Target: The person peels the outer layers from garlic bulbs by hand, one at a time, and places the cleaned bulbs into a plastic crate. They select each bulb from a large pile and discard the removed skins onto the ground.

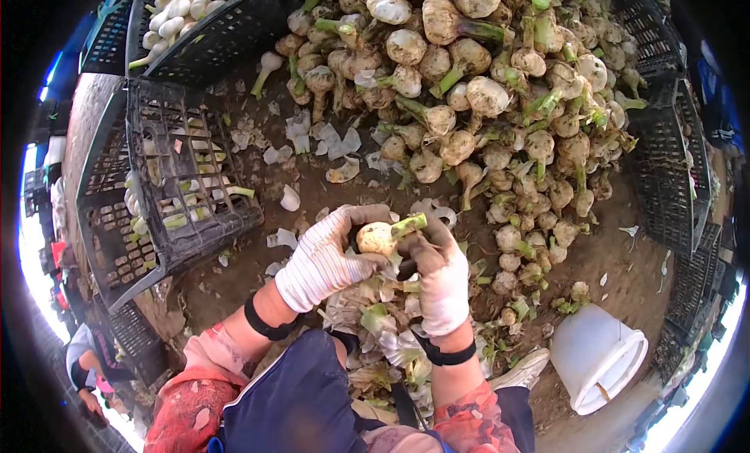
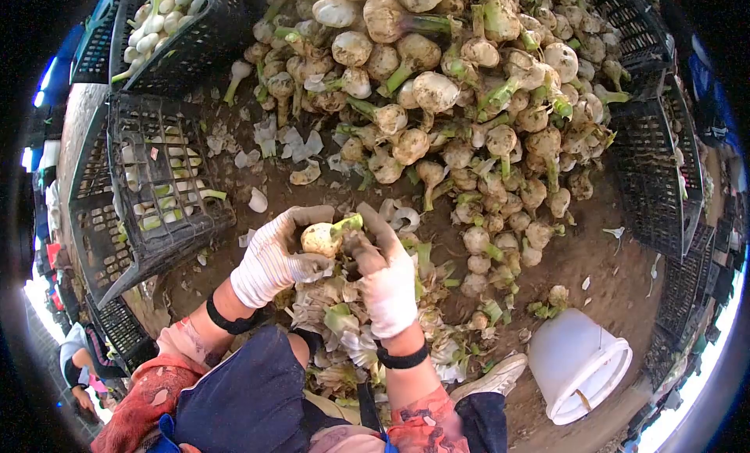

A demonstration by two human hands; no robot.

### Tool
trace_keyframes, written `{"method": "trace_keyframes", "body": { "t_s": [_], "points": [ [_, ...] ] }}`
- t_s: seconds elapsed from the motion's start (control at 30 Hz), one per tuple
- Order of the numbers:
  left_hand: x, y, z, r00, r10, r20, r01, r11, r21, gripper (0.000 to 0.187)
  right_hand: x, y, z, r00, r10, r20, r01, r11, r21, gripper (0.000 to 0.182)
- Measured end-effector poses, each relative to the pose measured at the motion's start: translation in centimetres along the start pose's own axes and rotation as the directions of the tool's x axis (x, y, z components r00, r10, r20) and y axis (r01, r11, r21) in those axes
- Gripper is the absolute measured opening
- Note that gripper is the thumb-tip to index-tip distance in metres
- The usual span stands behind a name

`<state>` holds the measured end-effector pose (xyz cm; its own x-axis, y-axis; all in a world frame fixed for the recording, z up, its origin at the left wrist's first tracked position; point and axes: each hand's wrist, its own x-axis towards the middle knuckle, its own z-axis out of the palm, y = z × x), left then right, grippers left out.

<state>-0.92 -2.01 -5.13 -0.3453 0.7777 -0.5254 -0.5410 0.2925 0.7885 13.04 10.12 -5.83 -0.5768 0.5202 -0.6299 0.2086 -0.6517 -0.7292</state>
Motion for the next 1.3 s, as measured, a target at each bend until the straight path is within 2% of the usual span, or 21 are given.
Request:
{"method": "trace_keyframes", "body": {
  "t_s": [0.03, 0.1, 0.13, 0.2, 0.23, 0.33, 0.47, 0.6, 0.67, 0.8, 0.87, 0.93, 0.97, 1.0, 1.07, 1.1, 1.13, 1.2, 1.23, 1.27, 1.3],
  "points": [
    [-0.1, 0.1, 0.3, 0.999, 0.043, -0.014, -0.041, 0.990, 0.134, 0.064, -0.7, -0.9, 0.0, 0.998, 0.030, 0.047, -0.038, 0.984, 0.174, 0.042],
    [-0.2, 0.8, 0.7, 0.977, 0.210, 0.025, -0.189, 0.814, 0.549, 0.069, -1.7, -1.6, -0.5, 0.990, 0.022, 0.141, -0.044, 0.987, 0.156, 0.038],
    [-0.2, 0.9, 0.9, 0.978, 0.205, 0.028, -0.187, 0.815, 0.548, 0.069, -2.2, -2.3, -0.2, 0.984, 0.032, 0.177, -0.063, 0.984, 0.170, 0.038],
    [-0.1, 1.0, 1.3, 0.928, 0.343, 0.144, -0.319, 0.531, 0.785, 0.073, -1.9, -1.5, -0.2, 0.988, 0.009, 0.154, -0.022, 0.997, 0.080, 0.038],
    [-0.2, 0.6, 1.4, 0.887, 0.438, 0.147, -0.380, 0.510, 0.772, 0.073, -1.7, -1.3, -0.2, 0.990, -0.016, 0.137, 0.018, 1.000, -0.013, 0.039],
    [-0.7, 1.1, 1.5, 0.882, 0.440, 0.168, -0.370, 0.429, 0.824, 0.071, -2.1, -2.0, -0.4, 0.980, 0.066, 0.189, -0.077, 0.996, 0.050, 0.038],
    [-1.2, 2.2, 1.9, 0.873, 0.463, 0.156, -0.392, 0.473, 0.789, 0.069, -2.6, -1.8, -1.0, 0.973, 0.068, 0.220, -0.086, 0.993, 0.077, 0.035],
    [-1.5, 4.0, 2.6, 0.950, 0.261, 0.172, -0.290, 0.536, 0.793, 0.064, -2.5, -2.0, -1.9, 0.952, 0.149, 0.266, -0.180, 0.979, 0.095, 0.032],
    [-1.7, 3.1, 2.4, 0.995, -0.086, 0.051, 0.068, 0.957, 0.280, 0.075, -2.5, -1.9, -2.2, 0.945, 0.174, 0.276, -0.195, 0.979, 0.051, 0.031],
    [-1.4, 2.4, 2.2, 0.998, -0.040, 0.041, 0.025, 0.951, 0.307, 0.091, -2.6, -2.3, -1.6, 0.957, 0.051, 0.287, -0.075, 0.995, 0.072, 0.025],
    [-1.3, 2.5, 2.4, 0.986, -0.108, 0.125, 0.107, 0.994, 0.021, 0.101, -2.7, -2.2, -1.1, 0.966, 0.002, 0.260, -0.012, 0.999, 0.033, 0.021],
    [-1.1, 2.5, 1.9, 0.988, -0.097, 0.123, 0.088, 0.993, 0.075, 0.091, -2.4, -1.4, -0.9, 0.968, -0.071, 0.243, 0.089, 0.994, -0.065, 0.016],
    [-1.0, 2.4, 1.8, 0.989, -0.083, 0.121, 0.068, 0.990, 0.126, 0.083, -2.1, -0.9, -1.0, 0.899, -0.323, 0.294, 0.413, 0.848, -0.332, 0.015],
    [-1.1, 2.5, 1.9, 0.989, -0.085, 0.125, 0.069, 0.990, 0.126, 0.083, -1.8, -0.3, -1.0, 0.901, -0.324, 0.290, 0.412, 0.848, -0.334, 0.015],
    [-1.2, 2.7, 2.1, 0.994, 0.009, 0.109, -0.067, 0.831, 0.552, 0.084, -1.4, 0.6, -1.0, 0.979, -0.101, 0.177, 0.121, 0.987, -0.105, 0.019],
    [-1.2, 2.6, 2.0, 0.994, 0.006, 0.109, -0.065, 0.832, 0.551, 0.084, -1.4, 0.5, -0.7, 0.976, -0.104, 0.193, 0.115, 0.992, -0.050, 0.021],
    [-1.1, 2.3, 1.8, 0.992, 0.037, 0.118, -0.093, 0.850, 0.518, 0.082, -1.4, 0.5, -0.8, 0.976, -0.102, 0.194, 0.114, 0.992, -0.050, 0.021],
    [-0.9, 2.0, 1.4, 0.990, 0.068, 0.123, -0.120, 0.866, 0.485, 0.080, -1.4, 0.3, -1.1, 0.909, -0.316, 0.272, 0.395, 0.862, -0.317, 0.020],
    [-0.6, 2.0, 1.1, 0.968, -0.156, 0.197, 0.154, 0.988, 0.022, 0.080, -1.5, 0.5, -0.9, 0.909, -0.317, 0.272, 0.396, 0.862, -0.317, 0.020],
    [-0.3, 1.7, 0.9, 0.882, -0.303, 0.360, 0.441, 0.799, -0.408, 0.080, -1.5, 0.8, -0.6, 0.951, -0.224, 0.213, 0.266, 0.945, -0.189, 0.020],
    [0.2, 1.3, 1.3, 0.894, -0.286, 0.345, 0.408, 0.839, -0.361, 0.085, -1.6, 1.0, -0.4, 0.979, -0.119, 0.168, 0.128, 0.991, -0.047, 0.020]
  ]
}}
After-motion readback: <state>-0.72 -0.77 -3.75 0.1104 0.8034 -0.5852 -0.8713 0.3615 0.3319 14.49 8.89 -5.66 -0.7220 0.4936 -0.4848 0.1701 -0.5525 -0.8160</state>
